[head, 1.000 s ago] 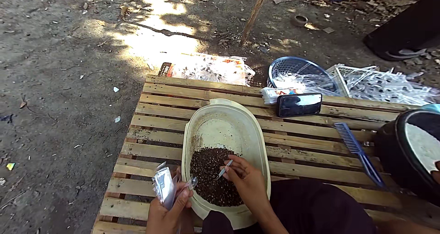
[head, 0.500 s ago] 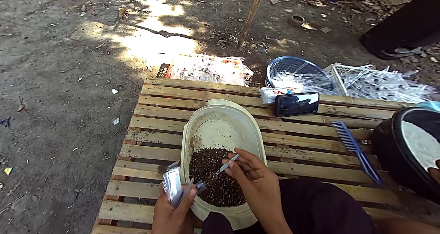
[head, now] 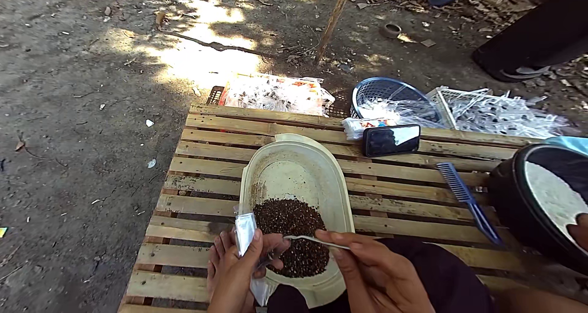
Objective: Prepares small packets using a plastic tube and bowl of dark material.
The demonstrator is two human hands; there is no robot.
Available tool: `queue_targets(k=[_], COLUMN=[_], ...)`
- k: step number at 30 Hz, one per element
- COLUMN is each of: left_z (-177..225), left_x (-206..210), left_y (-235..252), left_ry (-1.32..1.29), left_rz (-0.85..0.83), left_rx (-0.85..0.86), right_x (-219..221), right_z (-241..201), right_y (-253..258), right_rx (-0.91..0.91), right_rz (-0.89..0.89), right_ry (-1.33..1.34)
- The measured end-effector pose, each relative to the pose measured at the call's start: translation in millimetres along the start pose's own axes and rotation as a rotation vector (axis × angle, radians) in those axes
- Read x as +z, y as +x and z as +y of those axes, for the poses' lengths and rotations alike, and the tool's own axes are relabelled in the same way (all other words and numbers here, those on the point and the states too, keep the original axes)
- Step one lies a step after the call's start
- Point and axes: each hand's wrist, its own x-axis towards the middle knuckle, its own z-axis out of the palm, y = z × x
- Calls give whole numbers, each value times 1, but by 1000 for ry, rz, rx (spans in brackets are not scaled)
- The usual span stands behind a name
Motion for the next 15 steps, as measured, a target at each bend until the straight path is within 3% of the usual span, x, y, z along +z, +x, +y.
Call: queue_targets(k=[3, 6, 12, 15], left_z=[-5, -13, -19, -23], left_x=[-4, -9, 0, -7], left_y=[6, 10, 8, 12], left_ry=[-147, -199, 3, -70], left_rz=[-109, -210, -9, -94], left_rx=[-56, -13, 162, 158], right_x=[-14, -15, -5, -10], right_z=[-2, 12, 18, 8], right_y=[-10, -39, -74, -65], right_rx=[-13, 47, 241, 349], right_rz=[35, -64, -245, -378], right_ry=[-120, -352, -657, -603])
